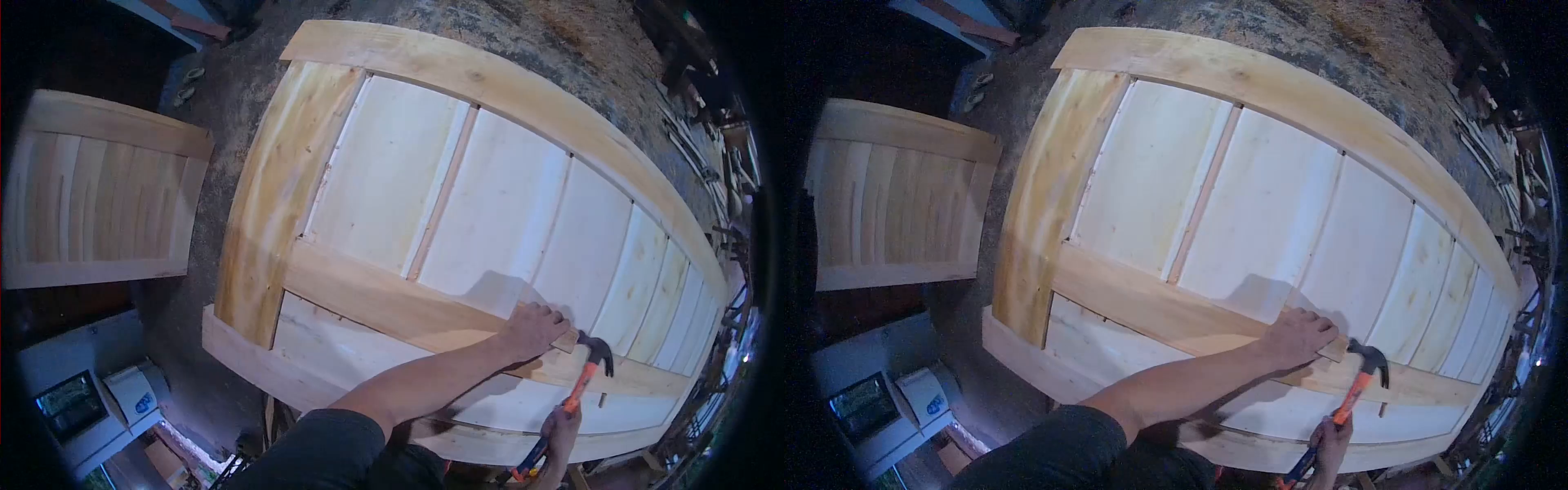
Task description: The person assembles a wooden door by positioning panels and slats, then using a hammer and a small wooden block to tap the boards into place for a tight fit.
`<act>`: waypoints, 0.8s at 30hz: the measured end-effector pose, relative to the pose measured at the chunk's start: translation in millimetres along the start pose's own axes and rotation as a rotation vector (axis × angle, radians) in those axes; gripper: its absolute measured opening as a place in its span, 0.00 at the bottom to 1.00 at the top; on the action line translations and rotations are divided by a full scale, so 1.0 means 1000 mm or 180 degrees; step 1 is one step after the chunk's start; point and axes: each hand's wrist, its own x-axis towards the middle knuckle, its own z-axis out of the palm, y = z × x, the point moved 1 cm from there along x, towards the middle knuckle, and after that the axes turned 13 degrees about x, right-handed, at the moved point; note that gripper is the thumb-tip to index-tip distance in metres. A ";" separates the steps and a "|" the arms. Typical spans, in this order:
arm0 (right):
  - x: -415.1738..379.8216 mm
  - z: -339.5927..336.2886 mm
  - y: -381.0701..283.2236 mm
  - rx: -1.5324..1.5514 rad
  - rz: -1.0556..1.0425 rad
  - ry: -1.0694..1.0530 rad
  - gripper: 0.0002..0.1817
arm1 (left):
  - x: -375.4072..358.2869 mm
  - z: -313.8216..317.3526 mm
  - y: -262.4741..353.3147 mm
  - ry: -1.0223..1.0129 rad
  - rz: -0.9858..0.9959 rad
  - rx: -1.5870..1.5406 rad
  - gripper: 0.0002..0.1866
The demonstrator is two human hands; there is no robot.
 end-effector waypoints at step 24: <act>-0.029 0.022 0.005 -0.0826 -0.0247 0.0254 0.13 | -0.001 0.013 0.004 0.0209 0.0015 0.0155 0.16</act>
